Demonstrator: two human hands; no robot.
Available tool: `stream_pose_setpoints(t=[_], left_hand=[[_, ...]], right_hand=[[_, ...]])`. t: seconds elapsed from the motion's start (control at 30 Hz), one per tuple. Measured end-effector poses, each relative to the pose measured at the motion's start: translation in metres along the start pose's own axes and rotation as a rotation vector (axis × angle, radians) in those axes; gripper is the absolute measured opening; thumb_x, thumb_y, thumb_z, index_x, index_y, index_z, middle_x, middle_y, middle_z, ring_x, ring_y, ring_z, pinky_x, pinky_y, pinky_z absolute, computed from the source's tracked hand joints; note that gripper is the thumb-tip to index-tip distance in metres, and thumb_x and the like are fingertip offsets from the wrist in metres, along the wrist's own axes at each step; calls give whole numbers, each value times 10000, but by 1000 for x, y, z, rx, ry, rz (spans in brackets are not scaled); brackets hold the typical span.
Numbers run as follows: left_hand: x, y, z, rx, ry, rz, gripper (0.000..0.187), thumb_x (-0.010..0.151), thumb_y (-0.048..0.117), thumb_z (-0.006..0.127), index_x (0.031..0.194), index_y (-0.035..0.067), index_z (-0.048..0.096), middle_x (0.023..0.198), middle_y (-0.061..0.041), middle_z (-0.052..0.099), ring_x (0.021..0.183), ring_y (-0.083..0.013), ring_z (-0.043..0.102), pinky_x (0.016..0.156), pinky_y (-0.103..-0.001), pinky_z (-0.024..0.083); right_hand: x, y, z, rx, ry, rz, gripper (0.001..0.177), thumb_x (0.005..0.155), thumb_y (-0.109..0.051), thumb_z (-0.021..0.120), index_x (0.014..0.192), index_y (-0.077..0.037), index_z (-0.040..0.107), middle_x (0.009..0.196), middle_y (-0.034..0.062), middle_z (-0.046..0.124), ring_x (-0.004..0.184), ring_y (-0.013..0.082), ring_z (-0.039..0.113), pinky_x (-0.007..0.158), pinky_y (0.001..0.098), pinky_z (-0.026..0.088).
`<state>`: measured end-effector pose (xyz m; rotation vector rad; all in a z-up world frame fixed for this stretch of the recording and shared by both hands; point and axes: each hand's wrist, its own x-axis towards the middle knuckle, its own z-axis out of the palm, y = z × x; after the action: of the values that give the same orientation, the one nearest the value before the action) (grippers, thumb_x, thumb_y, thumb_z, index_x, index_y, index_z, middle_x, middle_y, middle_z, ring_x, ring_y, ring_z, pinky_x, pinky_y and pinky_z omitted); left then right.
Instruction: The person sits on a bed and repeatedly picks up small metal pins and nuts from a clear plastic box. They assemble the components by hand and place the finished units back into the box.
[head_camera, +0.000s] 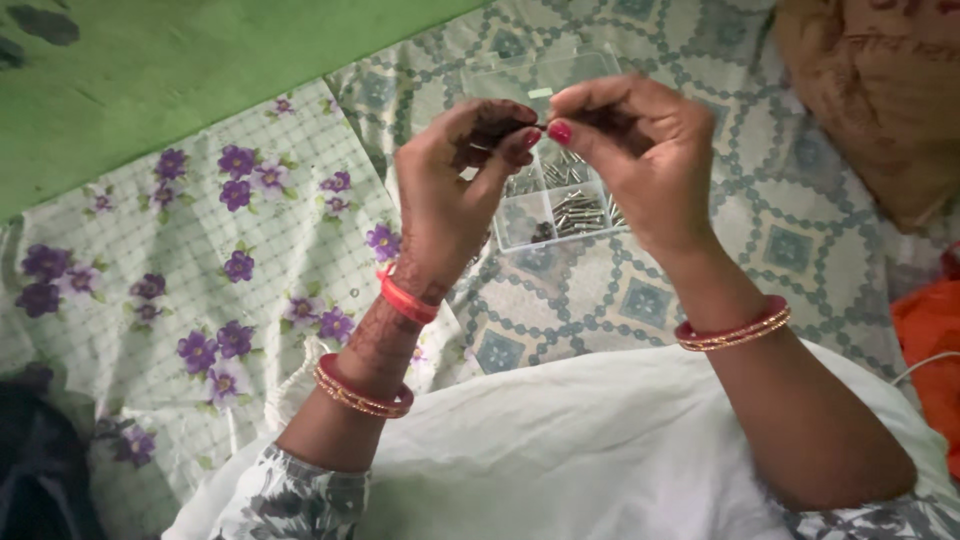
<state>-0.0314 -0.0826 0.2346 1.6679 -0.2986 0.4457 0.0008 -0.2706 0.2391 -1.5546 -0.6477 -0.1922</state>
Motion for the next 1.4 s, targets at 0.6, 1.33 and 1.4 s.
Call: stream_pose_setpoints(t=[0.6,1.33,1.4], left_hand=[[6,-29,-10,155,-105,105,272,902,15,775,1158,18,683,1101,-80,763,961,-144,776,872,-271,650],[-71,-208,-39,1047,-293,92,273,734,-27,638,955,103,732,997,-103,657,1050,-325,596,844,-425,537],[-72,-210,-38,1053,-279,106,232,737,-21,640,930,87,709,991,-102,655,1051,-323,602,849,-423,537]], right_hand=[[2,26,-7,-80,-60,89,133,962,64,760,1067,-15,742,1025,91,769,906,110,743,823,234,633],[-22,84,5,-567,-359,432,98,853,-67,769,939,-20,774,816,102,781,707,158,744,667,303,580],[-19,76,7,-562,-351,431,108,862,-85,771,952,-24,772,806,99,775,684,156,729,646,306,568]])
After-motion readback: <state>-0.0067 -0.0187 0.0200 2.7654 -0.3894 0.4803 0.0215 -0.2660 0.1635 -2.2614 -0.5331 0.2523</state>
